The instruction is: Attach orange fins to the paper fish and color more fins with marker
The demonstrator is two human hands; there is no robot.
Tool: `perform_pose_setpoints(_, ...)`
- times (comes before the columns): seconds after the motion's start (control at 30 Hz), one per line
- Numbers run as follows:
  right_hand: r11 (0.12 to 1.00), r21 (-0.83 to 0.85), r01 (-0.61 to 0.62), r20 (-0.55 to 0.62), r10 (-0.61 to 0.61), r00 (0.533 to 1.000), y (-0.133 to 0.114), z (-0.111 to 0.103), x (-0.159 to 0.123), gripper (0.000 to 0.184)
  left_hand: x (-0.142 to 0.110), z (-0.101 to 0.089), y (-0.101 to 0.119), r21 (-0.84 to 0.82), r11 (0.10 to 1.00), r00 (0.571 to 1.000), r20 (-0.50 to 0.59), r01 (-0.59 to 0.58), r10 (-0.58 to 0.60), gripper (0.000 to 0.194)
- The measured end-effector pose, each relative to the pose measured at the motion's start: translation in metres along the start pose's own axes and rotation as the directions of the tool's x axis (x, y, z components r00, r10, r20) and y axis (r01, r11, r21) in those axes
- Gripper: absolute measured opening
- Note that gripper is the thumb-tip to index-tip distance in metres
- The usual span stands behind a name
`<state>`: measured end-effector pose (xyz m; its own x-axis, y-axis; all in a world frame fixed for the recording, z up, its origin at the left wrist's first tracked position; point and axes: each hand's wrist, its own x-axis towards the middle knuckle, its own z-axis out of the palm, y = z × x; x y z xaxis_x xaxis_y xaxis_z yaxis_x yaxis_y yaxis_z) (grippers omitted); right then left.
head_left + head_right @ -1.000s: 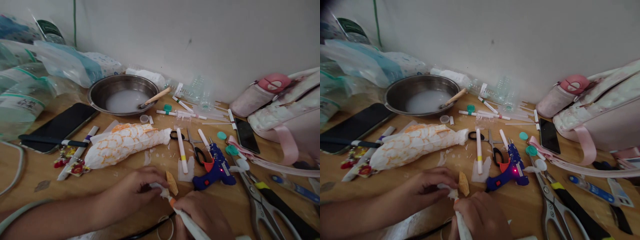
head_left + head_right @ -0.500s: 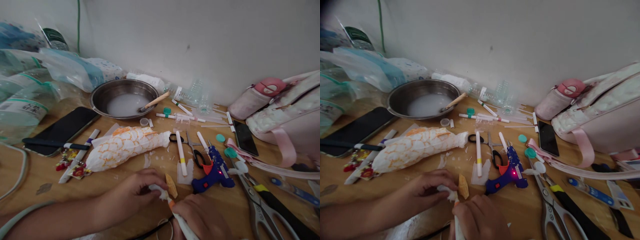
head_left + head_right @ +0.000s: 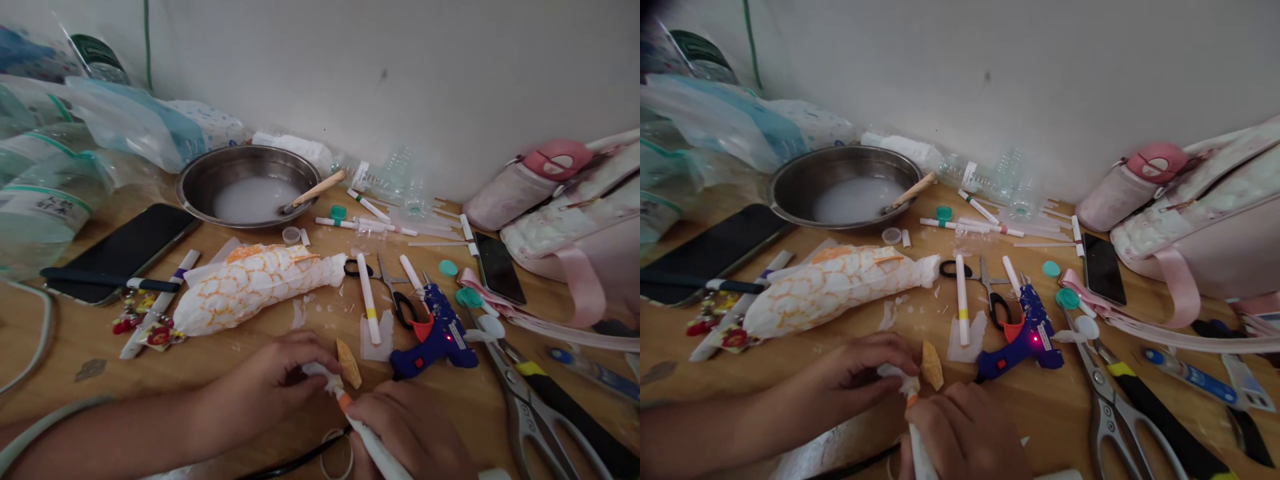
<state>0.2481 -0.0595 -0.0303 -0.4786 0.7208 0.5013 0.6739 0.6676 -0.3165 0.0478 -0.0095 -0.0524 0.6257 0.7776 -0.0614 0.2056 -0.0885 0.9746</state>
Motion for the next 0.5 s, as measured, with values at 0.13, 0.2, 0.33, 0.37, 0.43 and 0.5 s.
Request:
perform_pose_setpoints(0.13, 0.998, 0.002, -0.061, -0.007, 0.061, 0.998, -0.0006, -0.001, -0.0006, 0.01, 0.0007, -0.0008, -0.0005, 0.002, 1.0, 1.0, 0.011, 0.026, -0.026, 0.02)
perform_pose_setpoints(0.2, 0.999, 0.002, -0.049, -0.004, 0.049, 0.999, -0.0017, -0.0008, -0.0001, 0.012, 0.0009, -0.0009, -0.0002, 0.004, 0.999, 0.999, 0.012, 0.047, -0.047, 0.019)
perform_pose_setpoints(0.33, 0.998, 0.0, -0.069, 0.005, 0.069, 0.998, -0.0022, -0.0011, 0.0005, 0.013, 0.0005, -0.0008, 0.0011, 0.003, 0.998, 0.998, 0.016, 0.059, -0.059, 0.019)
perform_pose_setpoints(0.37, 0.997, 0.018, -0.074, 0.008, 0.074, 0.997, -0.0018, -0.0011, 0.0002, 0.013, 0.0004, -0.0008, 0.0013, 0.003, 0.998, 0.998, 0.018, 0.06, -0.06, 0.019)
perform_pose_setpoints(0.43, 0.998, 0.037, -0.056, 0.037, 0.055, 0.998, -0.0008, -0.0009, -0.0008, 0.015, 0.0002, -0.0007, 0.0012, 0.003, 0.999, 0.998, 0.015, 0.054, -0.054, 0.019)
perform_pose_setpoints(0.5, 0.999, 0.033, -0.044, 0.063, 0.042, 0.997, 0.0, -0.001, -0.0017, 0.015, 0.0003, -0.0007, 0.0005, -0.003, 0.999, 0.999, 0.01, 0.051, -0.051, 0.019)
